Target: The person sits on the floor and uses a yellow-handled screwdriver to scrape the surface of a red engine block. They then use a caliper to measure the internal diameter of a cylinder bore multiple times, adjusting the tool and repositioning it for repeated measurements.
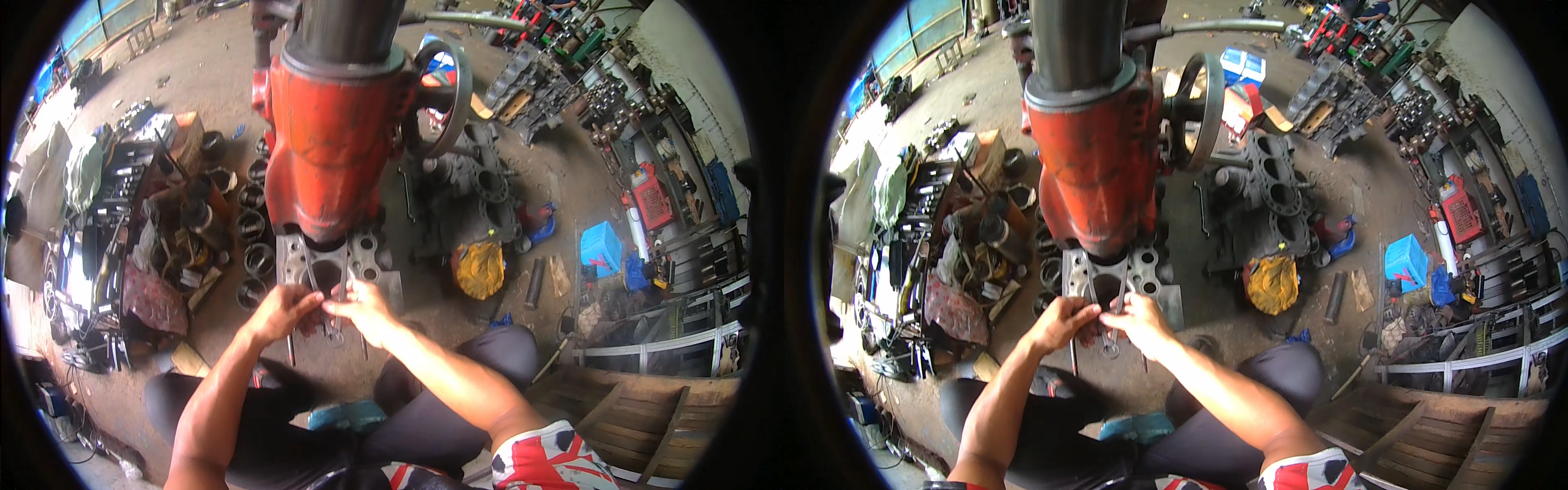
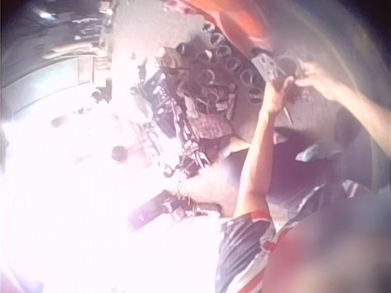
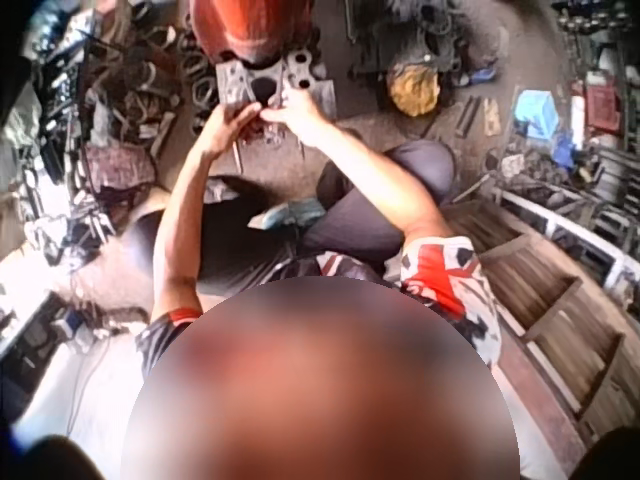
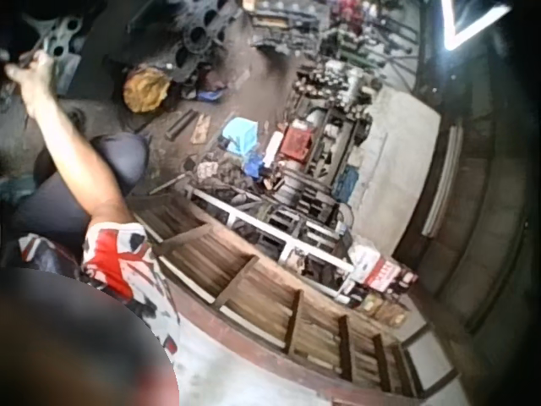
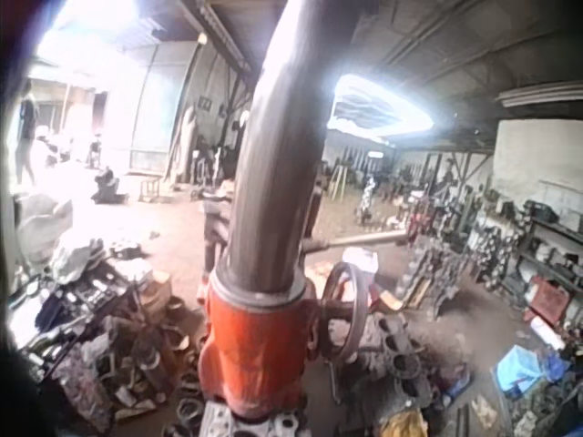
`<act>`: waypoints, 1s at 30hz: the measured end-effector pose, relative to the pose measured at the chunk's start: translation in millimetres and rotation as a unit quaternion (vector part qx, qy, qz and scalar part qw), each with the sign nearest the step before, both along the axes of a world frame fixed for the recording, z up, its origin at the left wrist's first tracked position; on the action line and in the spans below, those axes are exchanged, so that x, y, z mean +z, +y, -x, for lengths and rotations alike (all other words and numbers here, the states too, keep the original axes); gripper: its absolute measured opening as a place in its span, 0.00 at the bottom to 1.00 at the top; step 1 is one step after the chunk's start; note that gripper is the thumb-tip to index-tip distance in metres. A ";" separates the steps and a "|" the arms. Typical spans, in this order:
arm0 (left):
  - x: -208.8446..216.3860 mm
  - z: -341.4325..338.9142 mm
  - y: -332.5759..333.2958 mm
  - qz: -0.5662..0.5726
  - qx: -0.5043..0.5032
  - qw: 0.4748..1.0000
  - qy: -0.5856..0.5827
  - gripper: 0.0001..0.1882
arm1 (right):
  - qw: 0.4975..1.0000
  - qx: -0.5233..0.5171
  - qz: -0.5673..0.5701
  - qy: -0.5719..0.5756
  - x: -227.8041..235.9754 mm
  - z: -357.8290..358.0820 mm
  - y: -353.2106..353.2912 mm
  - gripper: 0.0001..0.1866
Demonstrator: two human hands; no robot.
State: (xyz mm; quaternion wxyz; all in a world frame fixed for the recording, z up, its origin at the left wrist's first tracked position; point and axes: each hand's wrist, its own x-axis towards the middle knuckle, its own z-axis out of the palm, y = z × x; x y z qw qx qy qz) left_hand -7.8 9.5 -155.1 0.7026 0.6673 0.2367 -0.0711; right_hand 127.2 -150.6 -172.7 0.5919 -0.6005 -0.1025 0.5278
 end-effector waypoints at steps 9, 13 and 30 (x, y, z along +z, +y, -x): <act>-2.2 0.3 1.2 0.012 -0.006 1.000 0.013 0.22 | 1.000 0.008 -0.012 -0.028 0.6 -0.3 -0.4 0.17; 0.4 1.1 2.4 0.018 -0.019 1.000 0.004 0.24 | 0.999 0.011 -0.009 -0.029 3.3 0.7 -0.5 0.18; 1.7 0.2 1.7 0.001 -0.010 0.999 0.036 0.25 | 1.000 0.011 0.002 -0.023 8.5 2.1 -2.0 0.18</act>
